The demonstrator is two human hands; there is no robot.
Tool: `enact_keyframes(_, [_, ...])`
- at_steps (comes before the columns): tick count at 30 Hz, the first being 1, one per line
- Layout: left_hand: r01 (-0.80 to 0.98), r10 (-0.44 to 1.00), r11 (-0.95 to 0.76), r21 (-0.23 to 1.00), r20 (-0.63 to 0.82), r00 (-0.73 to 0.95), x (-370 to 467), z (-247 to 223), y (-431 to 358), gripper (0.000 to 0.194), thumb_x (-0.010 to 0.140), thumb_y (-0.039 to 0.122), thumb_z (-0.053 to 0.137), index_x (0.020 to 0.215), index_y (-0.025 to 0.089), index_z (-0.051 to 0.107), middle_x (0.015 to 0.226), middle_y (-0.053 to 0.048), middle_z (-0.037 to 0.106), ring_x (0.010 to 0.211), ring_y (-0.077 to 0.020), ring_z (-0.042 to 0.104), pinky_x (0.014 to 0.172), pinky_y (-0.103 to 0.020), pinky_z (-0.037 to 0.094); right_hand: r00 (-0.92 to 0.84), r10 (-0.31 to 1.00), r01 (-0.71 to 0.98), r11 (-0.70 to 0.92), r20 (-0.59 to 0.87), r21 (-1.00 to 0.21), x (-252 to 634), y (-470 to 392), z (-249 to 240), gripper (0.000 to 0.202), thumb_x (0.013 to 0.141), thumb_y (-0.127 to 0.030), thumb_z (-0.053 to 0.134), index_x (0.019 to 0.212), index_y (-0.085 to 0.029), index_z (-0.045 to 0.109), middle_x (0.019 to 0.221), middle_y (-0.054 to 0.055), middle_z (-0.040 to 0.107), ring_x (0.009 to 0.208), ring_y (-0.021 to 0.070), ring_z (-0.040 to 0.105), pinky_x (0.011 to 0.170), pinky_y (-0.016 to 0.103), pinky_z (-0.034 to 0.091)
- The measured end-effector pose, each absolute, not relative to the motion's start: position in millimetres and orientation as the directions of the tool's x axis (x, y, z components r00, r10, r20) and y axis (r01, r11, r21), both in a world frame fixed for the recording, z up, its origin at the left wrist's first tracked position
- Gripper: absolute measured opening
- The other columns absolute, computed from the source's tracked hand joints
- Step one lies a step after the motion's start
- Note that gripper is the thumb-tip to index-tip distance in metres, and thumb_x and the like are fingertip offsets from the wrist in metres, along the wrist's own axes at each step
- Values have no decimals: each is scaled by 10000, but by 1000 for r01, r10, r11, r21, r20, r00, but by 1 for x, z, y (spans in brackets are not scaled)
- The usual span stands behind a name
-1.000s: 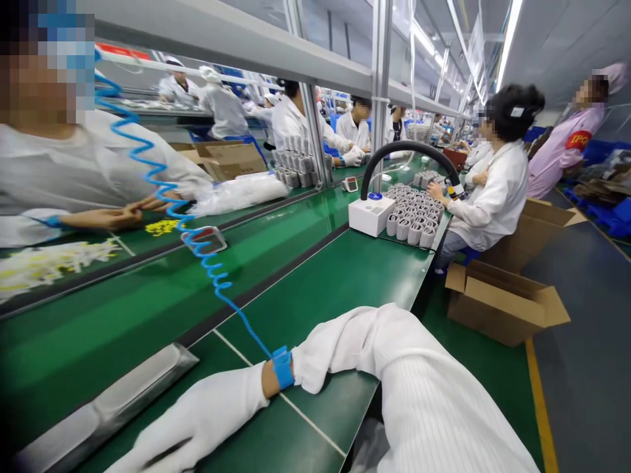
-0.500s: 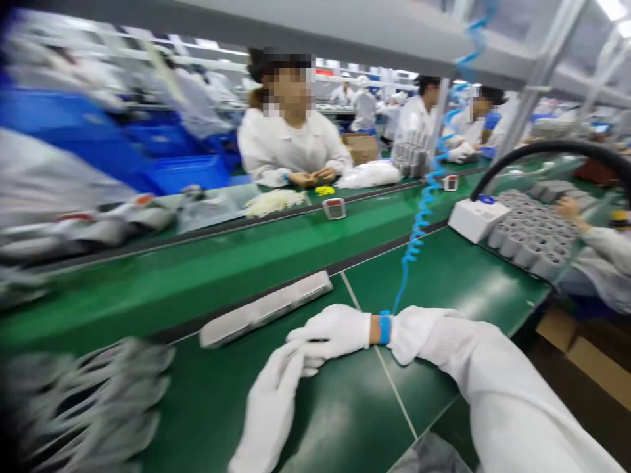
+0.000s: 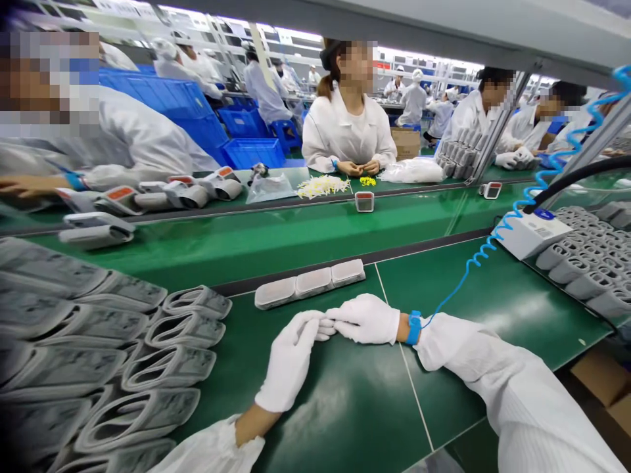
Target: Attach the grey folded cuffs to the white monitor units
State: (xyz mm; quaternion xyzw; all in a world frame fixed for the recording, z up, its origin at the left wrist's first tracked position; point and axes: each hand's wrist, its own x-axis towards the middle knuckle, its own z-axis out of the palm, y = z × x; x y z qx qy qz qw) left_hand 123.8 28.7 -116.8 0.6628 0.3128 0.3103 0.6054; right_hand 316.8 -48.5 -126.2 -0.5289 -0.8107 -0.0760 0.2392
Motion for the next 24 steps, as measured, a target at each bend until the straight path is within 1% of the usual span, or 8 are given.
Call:
enact_keyframes(3, [39,787,-74,996,35,616,123,-119,28,269,952,412,563,983,168,670,886,-60,723,798,-193,685,761,-342,566,-322,800,885,444,507,-138,317,-47,-130,294,1081,-302,431,1164,-164,678,767,18,692,629,133,573,632,296,371])
enact_keyframes(5, [28,792,-70,997,39,610,124,-119,26,264,943,408,569,981,166,669,877,-62,722,795,-196,687,751,-340,566,-303,803,883,439,513,-165,317,-47,-129,298,1082,-310,435,1137,-166,690,765,16,693,631,133,575,637,296,375])
enact_keyframes(10, [24,797,-73,997,44,602,124,-117,25,270,930,407,567,972,160,666,864,-69,723,770,-198,688,741,-349,565,-252,856,875,401,452,-271,315,-49,-122,277,1068,-303,462,1043,-195,716,735,2,684,636,131,582,651,285,374])
enact_keyframes(14, [35,799,-64,997,30,601,125,-115,25,282,924,414,563,981,157,665,864,-73,724,770,-201,690,746,-354,566,-254,876,873,390,409,-293,315,-49,-119,283,1061,-276,459,978,-198,719,736,-2,679,640,129,578,655,286,362])
enact_keyframes(20, [29,800,-62,998,32,599,125,-115,25,297,923,426,556,992,157,660,870,-78,728,781,-202,688,743,-353,568,-245,891,858,383,383,-343,315,-48,-118,289,1064,-307,483,943,-194,719,731,-8,658,645,122,559,661,272,359])
enact_keyframes(24, [23,794,-32,999,12,608,125,-115,24,297,918,426,567,1011,159,657,889,-82,733,809,-209,695,758,-358,574,-232,903,851,368,360,-374,315,-49,-118,248,1052,-291,512,967,-189,721,751,-5,654,667,123,557,660,264,359])
